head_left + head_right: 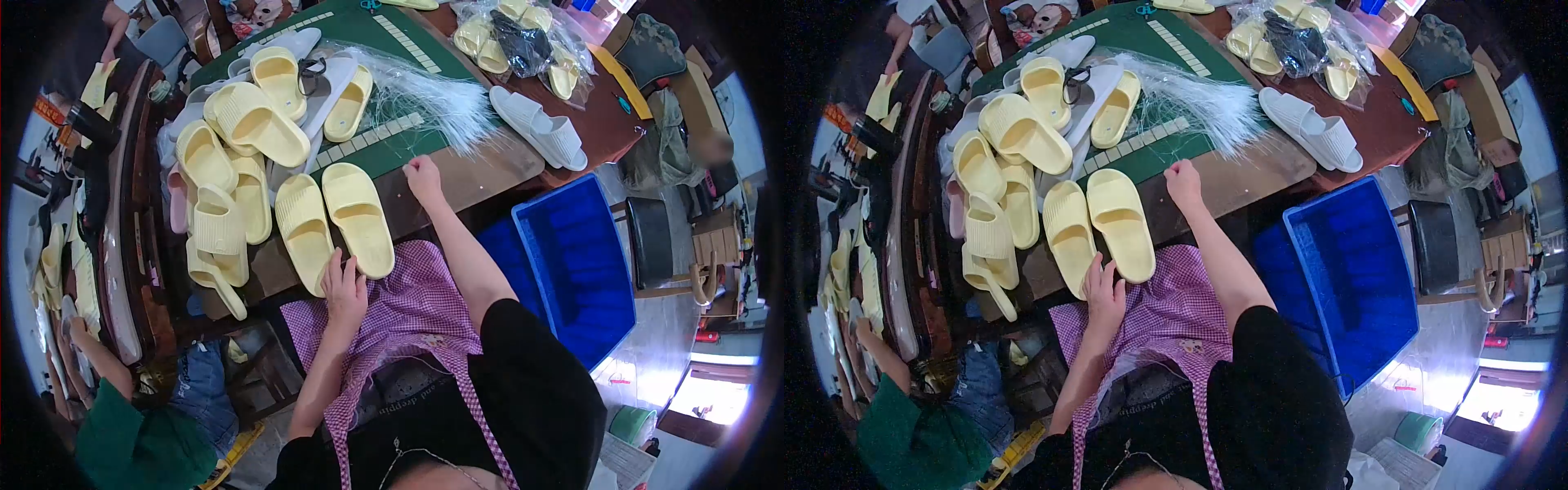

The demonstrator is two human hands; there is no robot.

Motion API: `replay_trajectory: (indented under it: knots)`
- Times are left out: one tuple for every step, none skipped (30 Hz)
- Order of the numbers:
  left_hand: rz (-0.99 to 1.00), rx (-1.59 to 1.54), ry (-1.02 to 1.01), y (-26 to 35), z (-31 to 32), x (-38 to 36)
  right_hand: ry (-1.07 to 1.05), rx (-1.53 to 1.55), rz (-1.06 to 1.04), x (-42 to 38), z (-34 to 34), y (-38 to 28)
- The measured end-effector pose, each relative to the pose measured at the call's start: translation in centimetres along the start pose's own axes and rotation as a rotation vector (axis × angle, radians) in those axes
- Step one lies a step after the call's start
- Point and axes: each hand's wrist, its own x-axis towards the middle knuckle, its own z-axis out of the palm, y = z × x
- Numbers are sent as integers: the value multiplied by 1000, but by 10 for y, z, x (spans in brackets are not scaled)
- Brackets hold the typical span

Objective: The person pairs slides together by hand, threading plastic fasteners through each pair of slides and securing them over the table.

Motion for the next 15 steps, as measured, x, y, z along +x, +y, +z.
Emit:
replay_trajectory:
  knots:
    - [0, -3, 1, 2, 0, 1, -162, 261, 214, -4, -15, -10]
    - [-14, -44, 8, 4, -1, 3, -322, 522, 429, -10, -26, -15]
    - [-25, -84, 15, 6, -2, 6, -318, 521, 429, -18, -30, -11]
    - [-19, -86, 14, 5, 0, 9, -433, 726, 531, -26, -34, -7]
    - [-22, -185, 40, 4, 3, 11, -549, 933, 631, -34, -36, -4]
    - [-28, -285, 65, 3, 7, 14, -545, 932, 630, -44, -39, -6]
    - [-27, -287, 65, 3, 10, 17, -520, 1070, 686, -56, -42, -11]
    - [-116, -420, -11, 2, 13, 22, -493, 1208, 741, -67, -46, -15]
    - [-206, -552, -84, 1, 15, 28, -494, 1208, 740, -74, -50, -20]
    - [-205, -553, -82, 3, 17, 35, -504, 1189, 793, -81, -55, -25]
    - [-249, -680, -105, 7, 20, 43, -512, 1169, 849, -86, -60, -29]
    - [-292, -806, -129, 12, 24, 50, -511, 1169, 850, -90, -65, -32]
    - [-292, -807, -129, 16, 28, 59, -523, 1147, 828, -92, -70, -36]
    - [-332, -836, -180, 21, 32, 70, -535, 1126, 805, -95, -72, -37]
    - [-372, -866, -232, 25, 37, 80, -541, 1107, 770, -98, -72, -38]
